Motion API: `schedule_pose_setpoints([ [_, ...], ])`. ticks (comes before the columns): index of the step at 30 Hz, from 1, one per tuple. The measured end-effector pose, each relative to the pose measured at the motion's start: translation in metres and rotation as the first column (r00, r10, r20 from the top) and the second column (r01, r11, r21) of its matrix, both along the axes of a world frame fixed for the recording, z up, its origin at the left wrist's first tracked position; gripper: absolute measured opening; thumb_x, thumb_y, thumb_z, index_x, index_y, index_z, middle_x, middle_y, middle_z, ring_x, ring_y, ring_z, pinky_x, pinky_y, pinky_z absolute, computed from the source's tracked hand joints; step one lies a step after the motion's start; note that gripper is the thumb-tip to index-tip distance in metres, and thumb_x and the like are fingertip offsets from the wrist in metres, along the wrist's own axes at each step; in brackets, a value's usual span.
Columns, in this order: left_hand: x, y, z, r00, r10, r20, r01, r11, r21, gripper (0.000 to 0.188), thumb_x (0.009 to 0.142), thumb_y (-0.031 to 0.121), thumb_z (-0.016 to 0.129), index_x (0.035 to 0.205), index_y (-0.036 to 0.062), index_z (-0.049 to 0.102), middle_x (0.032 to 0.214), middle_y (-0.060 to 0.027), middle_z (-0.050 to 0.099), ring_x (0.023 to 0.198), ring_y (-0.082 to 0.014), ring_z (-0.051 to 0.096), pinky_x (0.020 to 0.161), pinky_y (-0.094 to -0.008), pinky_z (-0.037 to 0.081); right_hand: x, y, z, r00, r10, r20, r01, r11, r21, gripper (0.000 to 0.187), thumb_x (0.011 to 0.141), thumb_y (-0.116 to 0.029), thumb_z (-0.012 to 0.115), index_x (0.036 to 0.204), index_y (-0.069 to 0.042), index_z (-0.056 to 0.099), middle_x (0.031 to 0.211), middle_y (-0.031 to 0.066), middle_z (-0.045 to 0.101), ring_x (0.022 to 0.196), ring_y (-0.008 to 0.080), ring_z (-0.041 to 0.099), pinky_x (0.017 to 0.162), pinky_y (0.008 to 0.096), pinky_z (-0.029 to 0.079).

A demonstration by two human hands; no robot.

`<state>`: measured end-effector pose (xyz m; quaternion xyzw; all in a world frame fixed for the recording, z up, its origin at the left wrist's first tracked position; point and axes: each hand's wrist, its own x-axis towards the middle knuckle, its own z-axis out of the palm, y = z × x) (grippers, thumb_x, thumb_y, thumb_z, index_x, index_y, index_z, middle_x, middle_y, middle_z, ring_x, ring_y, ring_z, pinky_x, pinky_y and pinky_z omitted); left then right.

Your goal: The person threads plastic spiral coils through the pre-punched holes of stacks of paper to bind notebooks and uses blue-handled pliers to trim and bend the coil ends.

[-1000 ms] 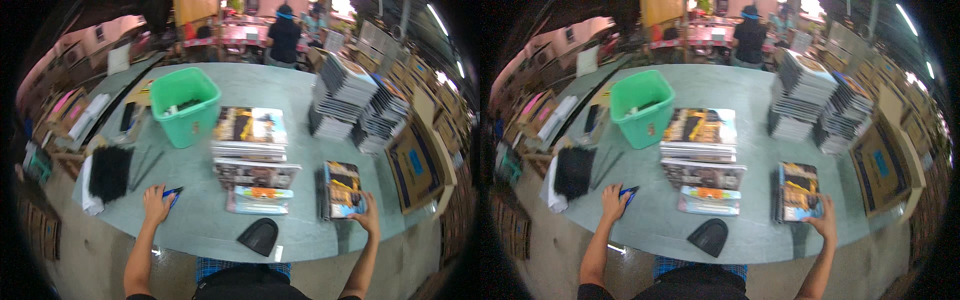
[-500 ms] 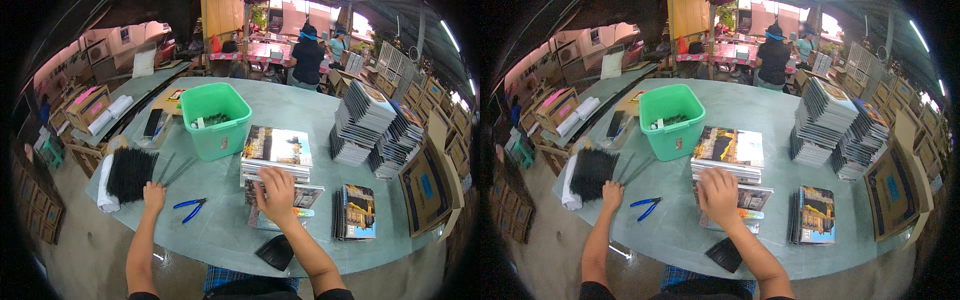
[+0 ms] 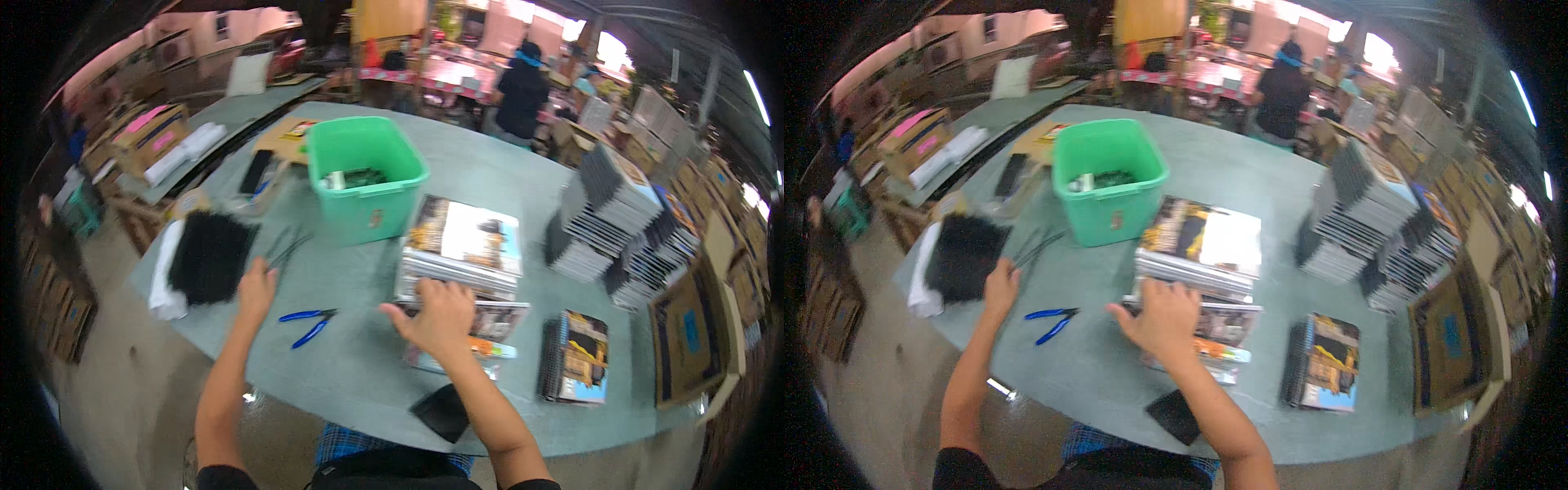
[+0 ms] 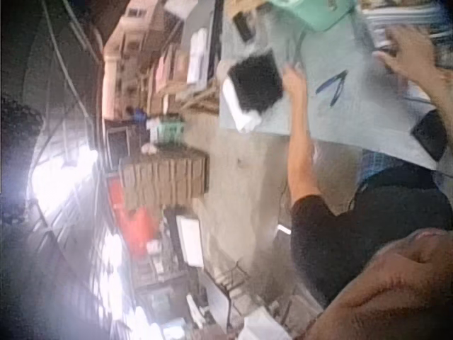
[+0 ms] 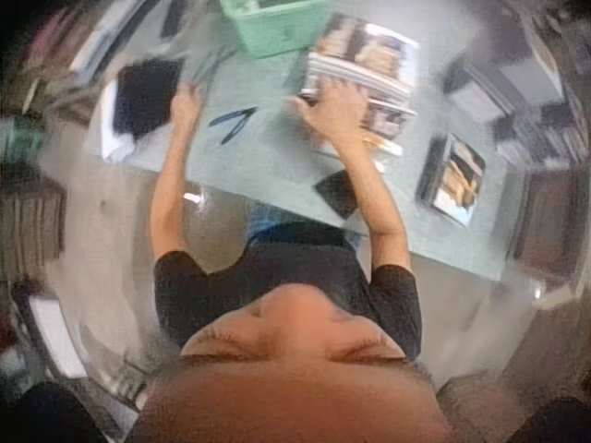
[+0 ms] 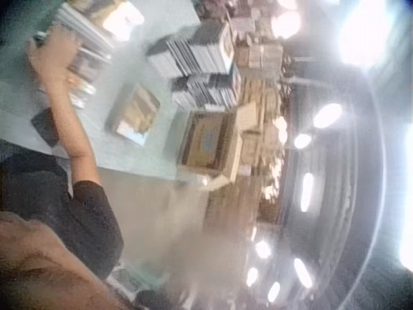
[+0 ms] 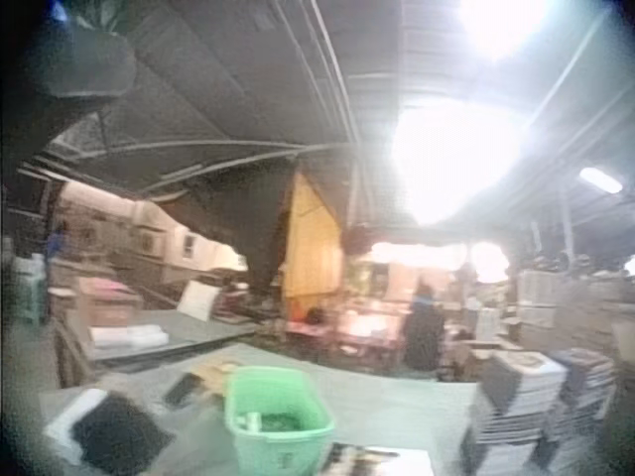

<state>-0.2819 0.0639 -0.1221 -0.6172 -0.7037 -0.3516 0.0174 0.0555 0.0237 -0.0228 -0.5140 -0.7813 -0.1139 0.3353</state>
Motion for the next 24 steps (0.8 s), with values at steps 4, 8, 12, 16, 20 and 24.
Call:
schedule_pose_setpoints([
  [4,0.024,0.006,0.06,0.945,-0.123,0.302,0.031,0.956,0.293,0.019,0.084,0.012,0.061,0.1,0.0016,0.058,0.081,-0.013,0.063,0.071,-0.0209,0.062,0.066,-0.031,0.049,0.001,0.004,-0.008,1.0,0.006,0.02,-0.006,1.0,0.025,0.037,0.068,-0.042,0.072,0.065,-0.008,0.058,0.064,0.0059,0.059,0.065,0.0234,0.056,0.06,0.036,0.038],
  [8,0.051,-0.005,0.113,0.858,-0.29,0.424,0.046,0.865,0.499,0.023,0.088,0.013,0.057,0.108,0.0025,0.06,0.089,-0.0101,0.062,0.079,-0.0131,0.058,0.072,-0.0264,0.047,0.006,0.008,-0.008,0.995,0.082,0.054,-0.081,0.996,-0.025,0.039,0.072,-0.043,0.07,0.065,-0.008,0.057,0.067,0.0049,0.06,0.065,0.0231,0.057,0.06,0.0355,0.038],
  [12,0.115,-0.037,0.117,0.868,-0.479,0.128,0.488,0.872,-0.047,0.046,0.082,0.007,0.059,0.127,0.0092,0.051,0.098,-0.0165,0.063,0.081,-0.0246,0.061,0.074,-0.0358,0.049,0.003,0.0,0.002,0.994,0.109,0.02,-0.108,0.993,-0.053,0.032,0.075,-0.037,0.068,0.072,-0.006,0.058,0.071,0.0059,0.062,0.071,0.0238,0.059,0.062,0.0368,0.041],
  [16,0.141,-0.061,0.066,0.734,-0.678,0.027,0.649,0.69,-0.322,0.06,0.08,0.006,0.058,0.136,0.015,0.04,0.083,-0.0128,0.065,0.077,-0.0293,0.064,0.071,-0.0397,0.049,0.004,-0.002,0.003,0.965,0.248,-0.084,-0.261,0.943,-0.208,0.018,0.077,-0.022,0.067,0.082,-0.006,0.062,0.076,0.0094,0.064,0.075,0.0275,0.061,0.065,0.0393,0.045],
  [20,0.142,-0.058,0.071,0.653,-0.511,0.559,0.631,0.775,-0.029,0.037,0.08,0.01,0.064,0.116,0.0062,0.055,0.076,-0.0149,0.064,0.066,-0.0242,0.062,0.062,-0.0349,0.049,0.008,-0.003,0.012,0.948,0.222,-0.226,-0.288,0.901,-0.324,0.016,0.077,-0.014,0.064,0.091,-0.007,0.063,0.08,0.0117,0.065,0.077,0.0296,0.063,0.067,0.041,0.046],
  [24,0.168,-0.072,0.098,0.716,-0.526,0.459,0.555,0.828,0.083,0.021,0.083,0.016,0.065,0.093,-0.0019,0.062,0.073,-0.0129,0.063,0.06,-0.0174,0.059,0.056,-0.0286,0.046,0.007,-0.004,0.01,0.951,0.18,-0.251,-0.258,0.91,-0.324,0.017,0.075,-0.012,0.065,0.091,-0.009,0.066,0.078,0.0123,0.066,0.075,0.0302,0.063,0.067,0.0411,0.047],
])
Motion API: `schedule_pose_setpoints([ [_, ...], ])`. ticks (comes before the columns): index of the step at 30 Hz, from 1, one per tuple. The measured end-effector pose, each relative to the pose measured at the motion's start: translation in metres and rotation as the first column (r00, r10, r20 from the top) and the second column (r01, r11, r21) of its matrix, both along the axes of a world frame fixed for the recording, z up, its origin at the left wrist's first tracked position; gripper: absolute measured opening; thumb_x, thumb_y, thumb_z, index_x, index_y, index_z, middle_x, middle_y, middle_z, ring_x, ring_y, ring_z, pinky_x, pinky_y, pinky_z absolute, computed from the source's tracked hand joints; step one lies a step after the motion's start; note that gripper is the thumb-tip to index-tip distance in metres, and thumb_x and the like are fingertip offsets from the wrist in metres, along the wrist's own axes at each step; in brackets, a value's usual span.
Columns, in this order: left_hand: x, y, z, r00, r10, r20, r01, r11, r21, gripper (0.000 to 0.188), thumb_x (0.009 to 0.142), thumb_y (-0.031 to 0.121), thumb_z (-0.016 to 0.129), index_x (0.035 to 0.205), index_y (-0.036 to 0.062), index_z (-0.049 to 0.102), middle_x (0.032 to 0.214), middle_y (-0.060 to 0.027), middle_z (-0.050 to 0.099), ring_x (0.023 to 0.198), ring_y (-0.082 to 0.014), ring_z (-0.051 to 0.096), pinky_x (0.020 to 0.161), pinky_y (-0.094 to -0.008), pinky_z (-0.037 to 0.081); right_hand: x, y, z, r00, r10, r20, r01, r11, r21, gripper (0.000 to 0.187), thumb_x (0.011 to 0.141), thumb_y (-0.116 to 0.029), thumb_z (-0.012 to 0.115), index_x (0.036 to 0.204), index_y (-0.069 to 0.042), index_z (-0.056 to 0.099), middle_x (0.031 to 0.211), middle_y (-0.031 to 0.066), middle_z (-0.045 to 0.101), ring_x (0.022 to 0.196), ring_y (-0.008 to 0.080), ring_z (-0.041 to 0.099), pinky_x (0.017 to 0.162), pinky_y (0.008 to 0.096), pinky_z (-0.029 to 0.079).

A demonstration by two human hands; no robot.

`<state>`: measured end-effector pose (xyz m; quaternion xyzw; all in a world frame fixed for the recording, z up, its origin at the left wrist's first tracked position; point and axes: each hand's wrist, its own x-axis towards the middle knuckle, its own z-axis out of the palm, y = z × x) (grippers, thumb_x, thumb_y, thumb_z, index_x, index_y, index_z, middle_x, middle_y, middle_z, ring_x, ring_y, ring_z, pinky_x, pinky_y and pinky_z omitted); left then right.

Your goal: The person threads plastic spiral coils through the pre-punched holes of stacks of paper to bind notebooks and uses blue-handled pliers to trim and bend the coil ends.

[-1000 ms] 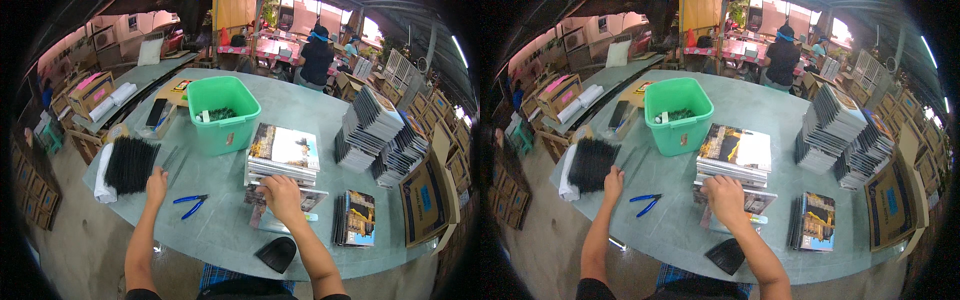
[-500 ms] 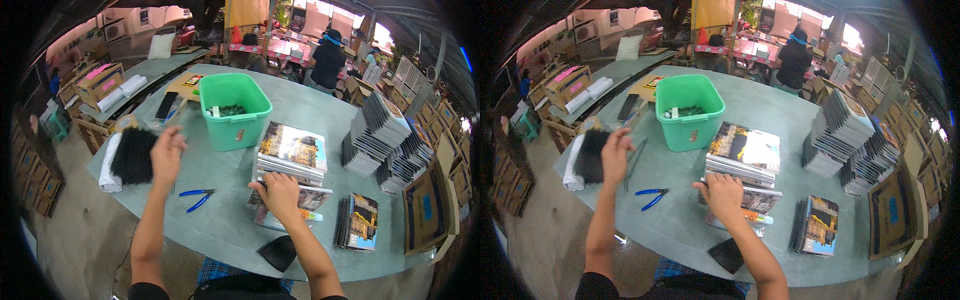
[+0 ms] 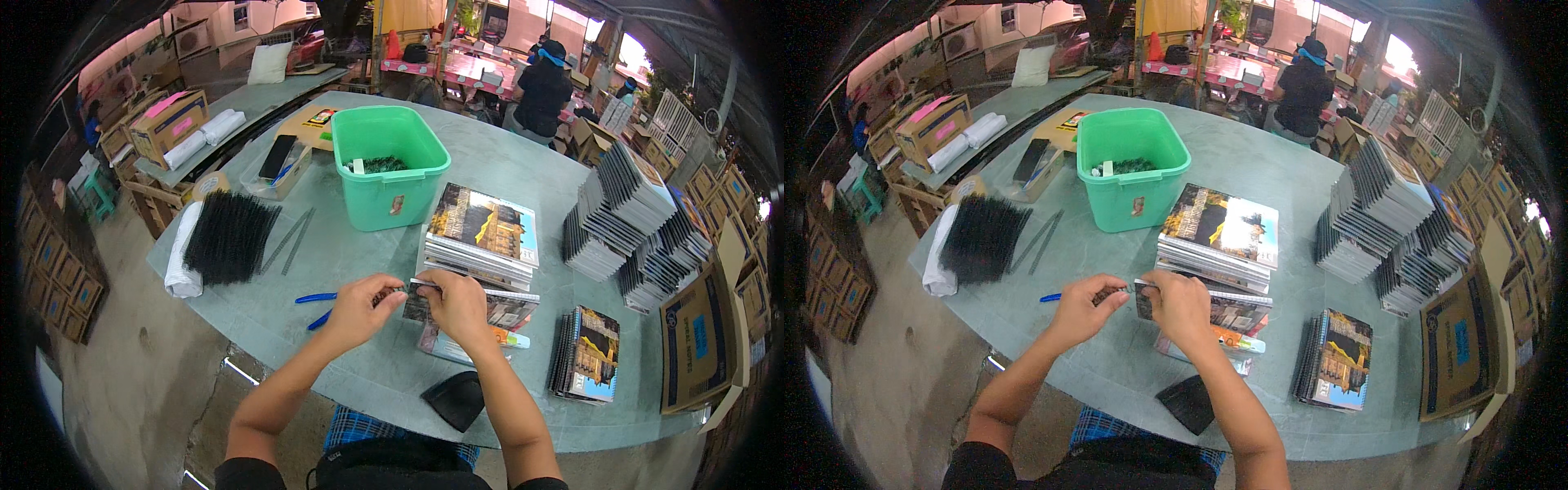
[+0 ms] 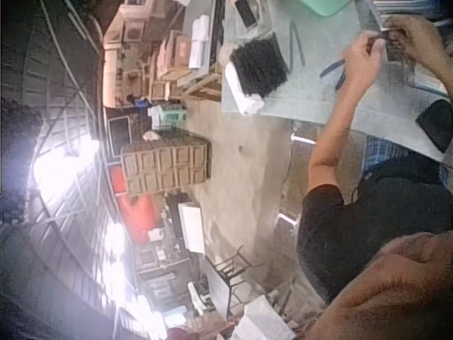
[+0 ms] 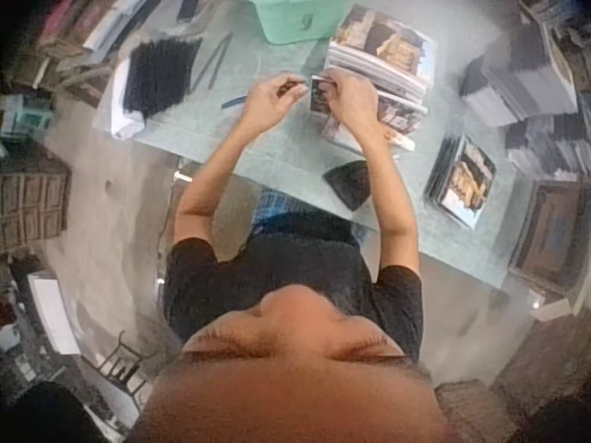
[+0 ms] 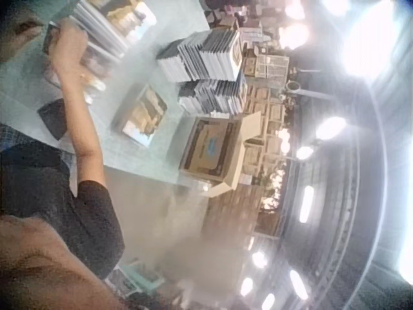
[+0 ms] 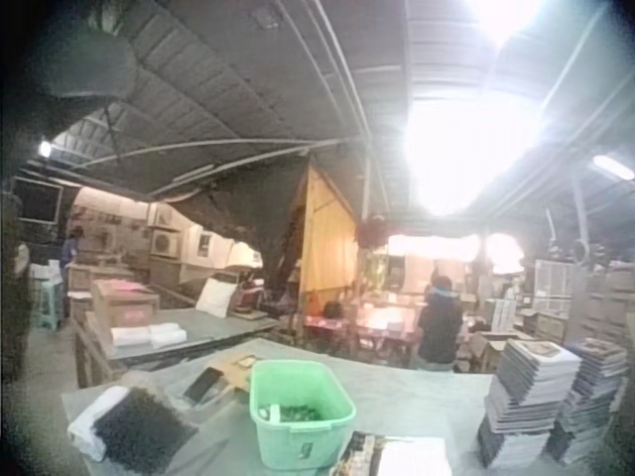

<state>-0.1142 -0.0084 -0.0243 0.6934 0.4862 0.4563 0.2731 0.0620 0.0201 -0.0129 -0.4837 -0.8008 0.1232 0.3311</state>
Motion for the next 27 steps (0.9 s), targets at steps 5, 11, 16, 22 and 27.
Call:
schedule_pose_setpoints([
  [5,0.005,0.002,-0.01,0.998,0.039,-0.048,-0.037,0.998,0.053,0.016,0.084,0.014,0.064,0.092,-0.0002,0.063,0.073,-0.0066,0.064,0.062,-0.0114,0.059,0.057,-0.025,0.046,-0.005,-0.003,0.005,0.999,-0.033,0.002,0.033,0.999,-0.016,0.016,0.074,-0.012,0.067,0.09,-0.01,0.067,0.076,0.0126,0.066,0.073,0.0304,0.064,0.066,0.0401,0.047],
  [11,0.006,0.013,-0.014,0.991,0.112,-0.069,-0.107,0.991,0.077,0.02,0.086,0.018,0.062,0.095,0.0015,0.061,0.075,-0.0099,0.063,0.062,-0.0161,0.058,0.058,-0.0303,0.046,-0.004,-0.003,-0.001,1.0,-0.001,0.008,0.001,0.999,0.046,0.013,0.074,-0.013,0.067,0.088,-0.011,0.067,0.076,0.0105,0.066,0.074,0.029,0.063,0.066,0.0399,0.047],
  [16,-0.021,0.022,0.002,0.979,-0.094,-0.183,0.055,0.976,-0.21,0.027,0.083,0.023,0.064,0.101,0.0027,0.059,0.075,-0.01,0.06,0.064,-0.0197,0.057,0.059,-0.0331,0.044,0.001,-0.002,-0.005,0.998,0.051,0.02,-0.054,0.981,0.188,0.007,0.078,-0.016,0.064,0.083,-0.011,0.066,0.077,0.0066,0.064,0.078,0.0249,0.061,0.069,0.0396,0.043],
  [22,-0.017,0.026,0.019,0.95,-0.134,-0.282,0.106,0.988,-0.111,0.028,0.081,0.022,0.065,0.099,0.0014,0.06,0.087,-0.0148,0.06,0.075,-0.0259,0.06,0.066,-0.037,0.046,-0.009,0.003,-0.012,0.998,-0.025,0.062,0.015,0.989,0.147,0.016,0.084,-0.024,0.059,0.093,-0.011,0.06,0.081,0.006,0.065,0.084,0.0256,0.061,0.069,0.0411,0.04],
  [27,-0.025,0.026,0.02,0.963,-0.076,-0.26,0.091,0.995,0.047,0.023,0.08,0.019,0.065,0.095,0.0021,0.061,0.084,-0.0145,0.06,0.078,-0.0267,0.06,0.068,-0.0367,0.045,-0.009,0.006,-0.008,0.994,0.007,0.112,-0.015,0.998,0.069,0.022,0.078,-0.015,0.066,0.097,-0.012,0.055,0.082,0.007,0.065,0.078,0.028,0.062,0.065,0.0408,0.041],
])
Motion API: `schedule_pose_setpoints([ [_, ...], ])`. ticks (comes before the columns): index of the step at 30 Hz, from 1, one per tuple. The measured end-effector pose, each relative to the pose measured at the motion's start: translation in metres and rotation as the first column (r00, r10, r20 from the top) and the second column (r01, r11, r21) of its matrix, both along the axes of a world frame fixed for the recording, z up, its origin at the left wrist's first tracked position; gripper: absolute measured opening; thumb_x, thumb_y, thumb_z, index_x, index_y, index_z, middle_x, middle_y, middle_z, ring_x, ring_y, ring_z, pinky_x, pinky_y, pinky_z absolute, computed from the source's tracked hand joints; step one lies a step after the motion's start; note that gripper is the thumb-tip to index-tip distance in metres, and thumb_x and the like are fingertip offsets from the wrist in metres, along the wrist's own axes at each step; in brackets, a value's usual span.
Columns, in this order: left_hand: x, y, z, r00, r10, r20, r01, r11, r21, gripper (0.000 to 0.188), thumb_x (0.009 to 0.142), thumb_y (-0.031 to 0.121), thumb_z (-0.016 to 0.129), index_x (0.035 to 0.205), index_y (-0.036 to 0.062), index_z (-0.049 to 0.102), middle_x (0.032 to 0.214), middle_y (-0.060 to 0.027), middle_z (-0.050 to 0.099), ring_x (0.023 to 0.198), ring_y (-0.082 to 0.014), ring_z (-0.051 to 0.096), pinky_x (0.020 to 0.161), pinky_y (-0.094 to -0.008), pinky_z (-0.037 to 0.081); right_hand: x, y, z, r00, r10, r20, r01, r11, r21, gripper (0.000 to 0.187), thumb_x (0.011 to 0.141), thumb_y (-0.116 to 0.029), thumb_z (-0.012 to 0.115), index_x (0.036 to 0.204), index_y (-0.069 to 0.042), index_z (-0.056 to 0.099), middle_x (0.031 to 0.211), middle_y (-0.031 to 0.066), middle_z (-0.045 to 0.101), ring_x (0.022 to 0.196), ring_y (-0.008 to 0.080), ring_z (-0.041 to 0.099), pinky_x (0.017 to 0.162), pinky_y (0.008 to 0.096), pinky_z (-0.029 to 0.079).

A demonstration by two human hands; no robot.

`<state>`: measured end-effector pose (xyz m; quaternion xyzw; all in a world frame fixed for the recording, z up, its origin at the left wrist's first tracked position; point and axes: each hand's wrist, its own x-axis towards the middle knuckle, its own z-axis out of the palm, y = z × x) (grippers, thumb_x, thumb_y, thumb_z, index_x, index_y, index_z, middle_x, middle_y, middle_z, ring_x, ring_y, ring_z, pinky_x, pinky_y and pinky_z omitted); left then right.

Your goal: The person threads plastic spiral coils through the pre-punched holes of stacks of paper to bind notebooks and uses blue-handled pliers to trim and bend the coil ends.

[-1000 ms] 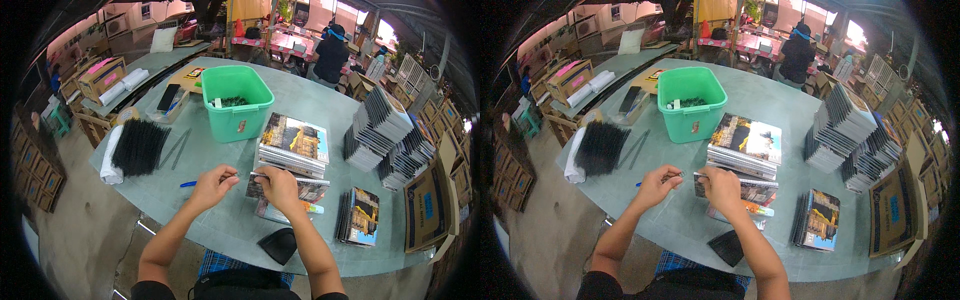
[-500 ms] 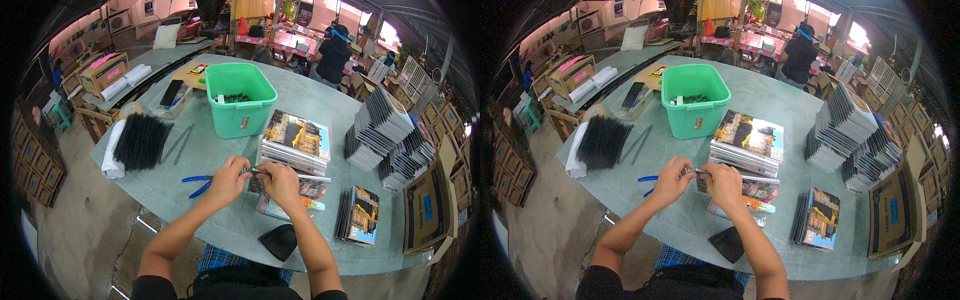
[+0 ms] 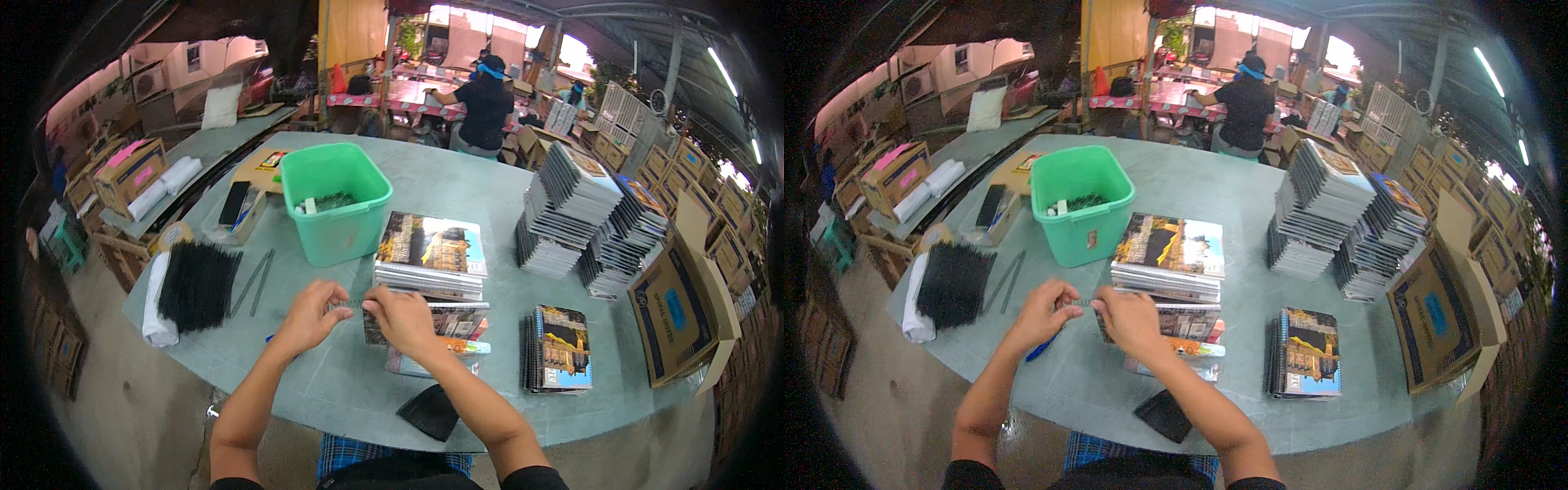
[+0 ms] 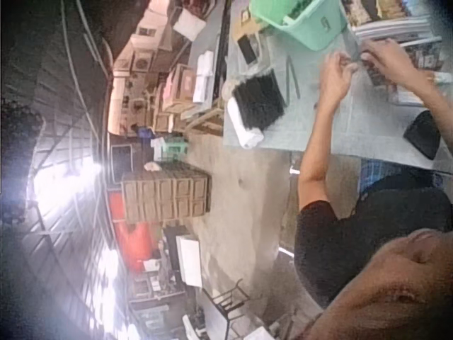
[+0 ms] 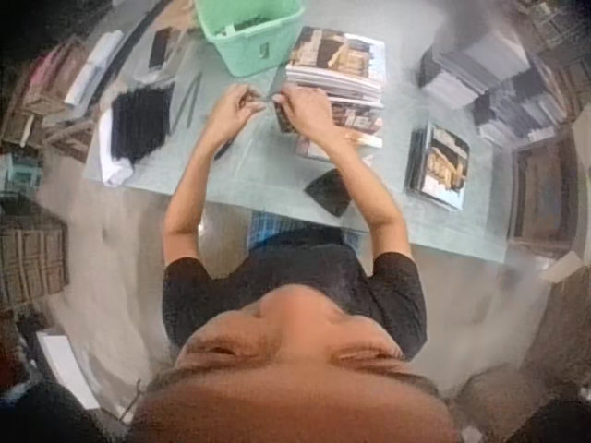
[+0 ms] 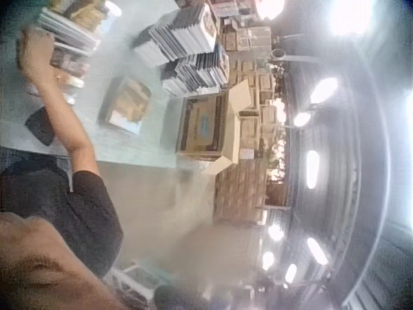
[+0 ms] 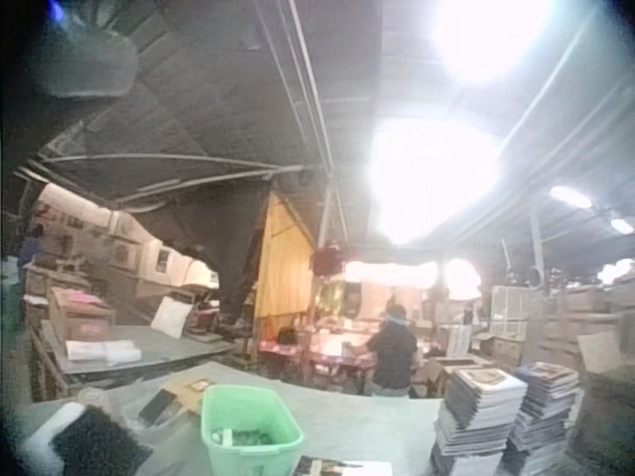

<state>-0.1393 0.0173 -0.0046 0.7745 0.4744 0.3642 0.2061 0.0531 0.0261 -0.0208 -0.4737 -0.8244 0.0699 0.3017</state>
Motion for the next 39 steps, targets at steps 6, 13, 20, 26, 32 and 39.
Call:
schedule_pose_setpoints([
  [6,0.021,-0.003,0.001,0.976,0.203,-0.083,-0.126,0.827,0.547,0.013,0.073,0.013,0.066,0.084,0.0073,0.061,0.07,-0.0088,0.057,0.074,-0.0287,0.056,0.064,-0.039,0.044,0.007,-0.003,0.005,0.993,0.004,-0.121,0.004,0.998,0.067,0.021,0.076,-0.009,0.065,0.096,-0.009,0.057,0.09,0.011,0.06,0.084,0.0311,0.059,0.069,0.0426,0.044],
  [13,0.135,-0.08,-0.122,0.931,-0.327,-0.161,0.277,0.922,-0.27,0.039,0.084,0.031,0.059,0.114,0.0063,0.057,0.105,-0.0193,0.061,0.098,-0.0343,0.059,0.082,-0.0432,0.047,-0.003,-0.003,-0.003,0.969,0.113,-0.22,-0.093,0.991,0.1,0.029,0.073,-0.008,0.068,0.1,-0.009,0.058,0.095,0.0122,0.059,0.088,0.0332,0.056,0.074,0.0419,0.044],
  [20,0.068,-0.038,-0.04,0.972,0.004,0.236,-0.051,0.98,0.193,0.033,0.078,0.016,0.064,0.111,0.0119,0.061,0.088,-0.0141,0.058,0.082,-0.0312,0.056,0.072,-0.0403,0.047,0.1,-0.024,0.005,0.971,-0.234,0.048,0.231,0.971,0.059,0.017,0.08,-0.024,0.065,0.092,-0.011,0.066,0.081,0.0078,0.065,0.079,0.027,0.059,0.072,0.037,0.039],
  [26,0.039,-0.03,-0.036,0.996,0.022,-0.091,0.004,0.962,0.274,0.029,0.074,0.011,0.068,0.103,0.0145,0.066,0.086,-0.0084,0.057,0.082,-0.0267,0.057,0.071,-0.0369,0.047,0.091,-0.025,0.0,0.977,-0.2,-0.067,0.205,0.977,0.067,0.016,0.082,-0.028,0.063,0.083,-0.013,0.068,0.076,0.0033,0.065,0.076,0.0217,0.06,0.068,0.0356,0.037],
  [32,0.038,-0.02,-0.021,0.989,0.046,-0.142,-0.007,0.965,0.263,0.03,0.073,0.006,0.069,0.103,0.0078,0.065,0.087,-0.0085,0.059,0.086,-0.0246,0.058,0.074,-0.035,0.047,0.092,-0.025,-0.003,0.98,-0.188,-0.07,0.194,0.977,0.093,0.014,0.082,-0.026,0.063,0.088,-0.015,0.069,0.075,0.0023,0.065,0.072,0.0208,0.058,0.066,0.0346,0.035],
  [39,0.043,-0.023,-0.009,0.996,0.089,0.007,-0.085,0.93,0.358,0.027,0.075,0.006,0.067,0.101,0.0123,0.067,0.084,-0.0077,0.059,0.079,-0.0235,0.059,0.069,-0.0345,0.049,0.089,-0.035,-0.001,0.982,-0.174,-0.069,0.182,0.973,0.14,0.013,0.081,-0.025,0.064,0.089,-0.016,0.069,0.069,-0.0003,0.06,0.07,0.0192,0.056,0.064,0.0331,0.035],
])
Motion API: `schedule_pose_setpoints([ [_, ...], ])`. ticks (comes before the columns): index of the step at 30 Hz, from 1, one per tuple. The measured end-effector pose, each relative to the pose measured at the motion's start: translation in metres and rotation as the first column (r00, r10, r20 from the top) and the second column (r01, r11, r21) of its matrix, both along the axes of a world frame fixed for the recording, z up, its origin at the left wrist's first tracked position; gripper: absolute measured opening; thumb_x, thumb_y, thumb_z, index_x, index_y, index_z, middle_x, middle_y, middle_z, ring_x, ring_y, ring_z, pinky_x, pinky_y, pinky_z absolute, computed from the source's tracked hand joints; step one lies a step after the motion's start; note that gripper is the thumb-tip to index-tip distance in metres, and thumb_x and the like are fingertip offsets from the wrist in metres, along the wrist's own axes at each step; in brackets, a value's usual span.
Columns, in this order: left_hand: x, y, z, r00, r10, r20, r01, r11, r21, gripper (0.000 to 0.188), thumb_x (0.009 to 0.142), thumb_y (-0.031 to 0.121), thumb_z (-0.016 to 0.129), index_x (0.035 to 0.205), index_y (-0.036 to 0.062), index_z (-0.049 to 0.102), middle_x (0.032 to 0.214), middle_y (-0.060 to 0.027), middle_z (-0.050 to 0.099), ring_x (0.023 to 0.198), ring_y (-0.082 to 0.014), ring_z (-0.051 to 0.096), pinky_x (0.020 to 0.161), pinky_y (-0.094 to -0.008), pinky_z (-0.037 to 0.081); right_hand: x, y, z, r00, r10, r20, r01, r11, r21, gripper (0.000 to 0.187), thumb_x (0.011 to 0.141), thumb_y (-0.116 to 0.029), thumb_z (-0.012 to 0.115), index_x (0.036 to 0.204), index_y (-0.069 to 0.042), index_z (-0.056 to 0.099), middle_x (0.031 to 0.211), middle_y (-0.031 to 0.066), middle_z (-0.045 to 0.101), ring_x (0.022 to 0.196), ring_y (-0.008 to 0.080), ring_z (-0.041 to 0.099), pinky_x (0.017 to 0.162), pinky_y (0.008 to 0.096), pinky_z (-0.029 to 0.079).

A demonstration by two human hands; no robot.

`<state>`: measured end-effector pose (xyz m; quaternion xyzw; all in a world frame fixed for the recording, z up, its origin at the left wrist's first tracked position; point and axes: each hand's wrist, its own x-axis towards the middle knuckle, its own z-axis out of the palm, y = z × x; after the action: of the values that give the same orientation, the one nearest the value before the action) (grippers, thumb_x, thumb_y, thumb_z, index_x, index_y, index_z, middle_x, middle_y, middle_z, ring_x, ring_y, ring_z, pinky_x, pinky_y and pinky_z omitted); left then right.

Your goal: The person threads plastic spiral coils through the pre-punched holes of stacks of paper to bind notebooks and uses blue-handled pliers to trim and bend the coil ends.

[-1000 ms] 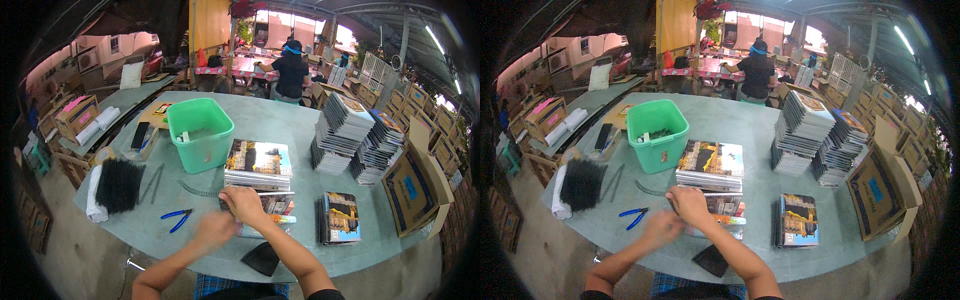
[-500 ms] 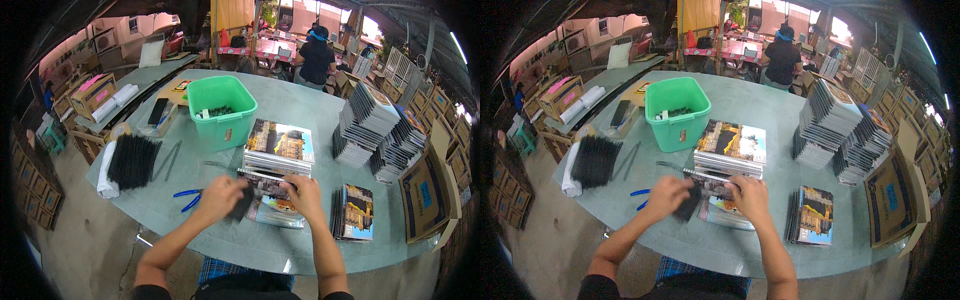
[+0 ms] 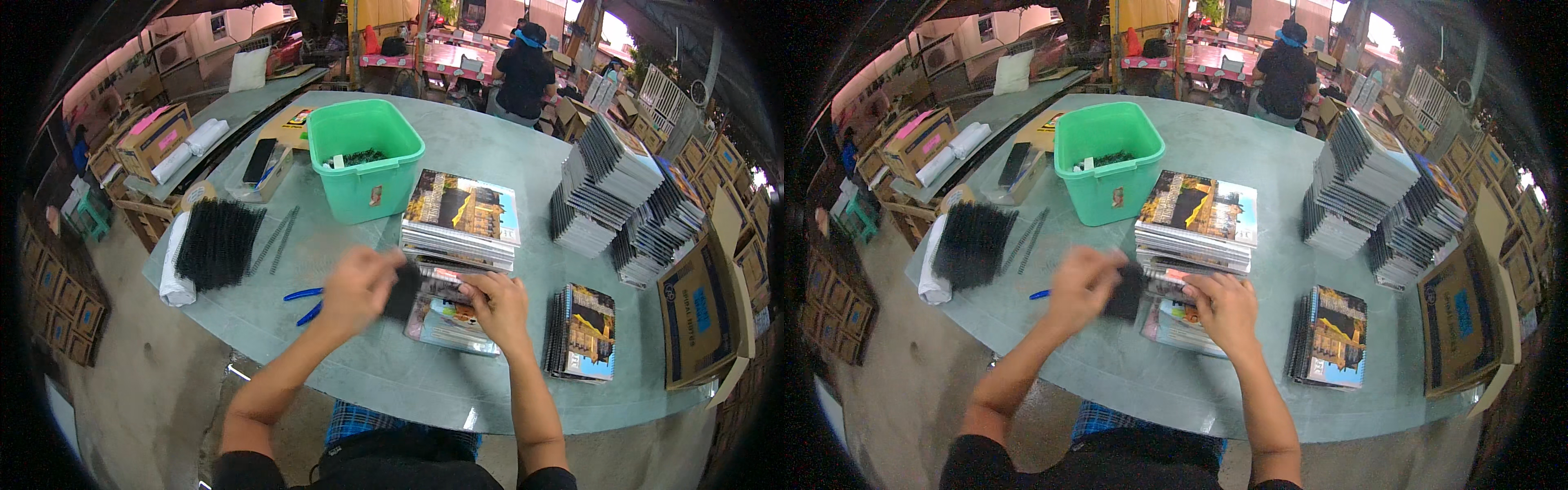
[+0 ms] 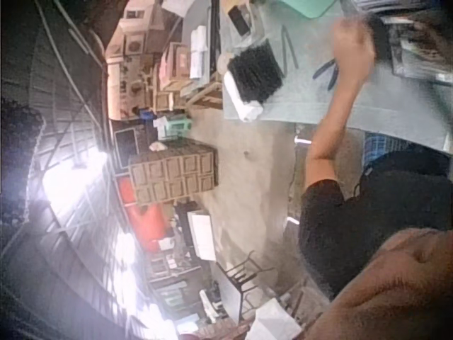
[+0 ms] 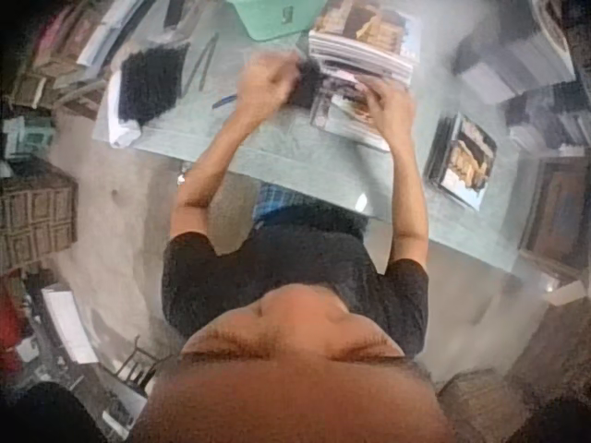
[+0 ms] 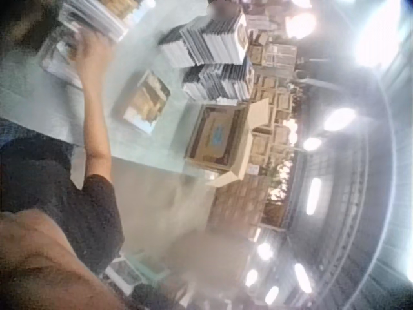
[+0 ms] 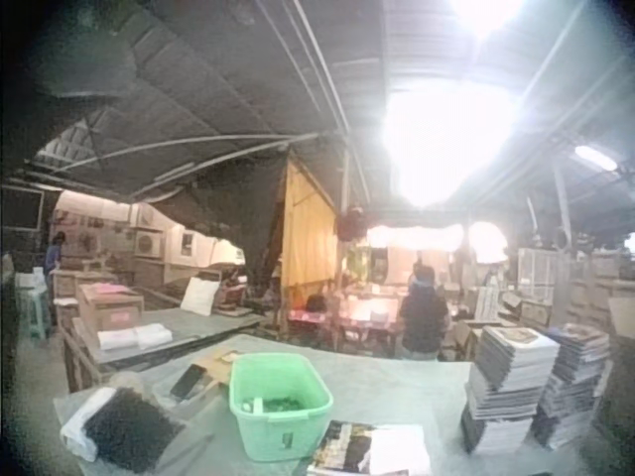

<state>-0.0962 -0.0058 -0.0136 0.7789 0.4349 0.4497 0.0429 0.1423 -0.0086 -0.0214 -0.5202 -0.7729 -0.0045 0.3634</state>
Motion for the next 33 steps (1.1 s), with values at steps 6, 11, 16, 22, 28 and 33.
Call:
schedule_pose_setpoints([
  [6,0.023,-0.003,0.027,0.846,0.227,0.483,-0.314,0.944,0.105,0.026,0.075,0.012,0.069,0.1,0.0118,0.066,0.085,-0.0086,0.056,0.085,-0.0255,0.058,0.076,-0.0334,0.047,0.002,-0.004,-0.001,1.0,-0.012,0.003,0.012,0.999,-0.04,0.012,0.08,-0.021,0.064,0.09,-0.017,0.068,0.072,-0.0004,0.06,0.071,0.0197,0.056,0.064,0.0342,0.035],
  [11,0.026,-0.002,0.01,0.985,-0.168,-0.036,0.157,0.966,-0.207,0.027,0.075,0.007,0.067,0.101,0.0081,0.065,0.088,-0.0086,0.057,0.084,-0.0249,0.057,0.073,-0.0335,0.046,0.01,0.001,-0.004,1.0,0.013,0.006,-0.013,1.0,0.015,0.015,0.081,-0.014,0.061,0.094,-0.016,0.067,0.074,0.0001,0.06,0.072,0.0206,0.055,0.065,0.0339,0.034],
  [16,0.039,-0.002,0.01,0.977,-0.151,-0.152,0.105,0.957,-0.271,0.027,0.076,0.008,0.066,0.103,0.0086,0.065,0.093,-0.0107,0.062,0.088,-0.026,0.061,0.075,-0.0355,0.048,0.016,-0.004,0.001,0.999,0.02,-0.032,-0.022,0.997,-0.074,0.019,0.079,-0.01,0.062,0.098,-0.012,0.065,0.084,0.0053,0.065,0.082,0.0199,0.059,0.072,0.0351,0.041],
  [22,0.048,0.013,0.019,0.96,0.049,0.274,-0.085,0.989,0.122,0.027,0.078,0.01,0.062,0.105,0.0132,0.065,0.088,-0.0115,0.057,0.085,-0.0286,0.059,0.076,-0.0368,0.048,0.06,-0.001,-0.024,0.66,-0.014,-0.751,-0.402,0.838,-0.368,0.025,0.079,-0.011,0.07,0.101,0.0,0.065,0.091,0.0074,0.067,0.082,0.0118,0.06,0.075,0.0254,0.047],
  [28,0.065,0.013,0.034,0.936,-0.067,0.346,0.109,0.988,-0.106,0.028,0.077,0.011,0.063,0.105,0.0132,0.065,0.087,-0.0122,0.054,0.085,-0.0293,0.057,0.077,-0.0375,0.048,0.059,0.001,-0.044,0.488,-0.033,-0.872,-0.432,0.859,-0.274,0.027,0.081,-0.007,0.069,0.105,0.003,0.062,0.094,0.0052,0.065,0.082,0.0093,0.059,0.074,0.022,0.047],
  [33,0.07,0.008,0.012,0.934,-0.336,-0.12,0.27,0.885,-0.38,0.028,0.073,0.009,0.067,0.101,0.0082,0.066,0.087,-0.0115,0.057,0.087,-0.0274,0.057,0.08,-0.0363,0.045,0.056,-0.001,-0.043,0.468,0.006,-0.883,-0.47,0.849,-0.243,0.024,0.083,-0.002,0.063,0.106,0.003,0.062,0.097,0.0062,0.065,0.086,0.0089,0.059,0.075,0.0225,0.049],
])
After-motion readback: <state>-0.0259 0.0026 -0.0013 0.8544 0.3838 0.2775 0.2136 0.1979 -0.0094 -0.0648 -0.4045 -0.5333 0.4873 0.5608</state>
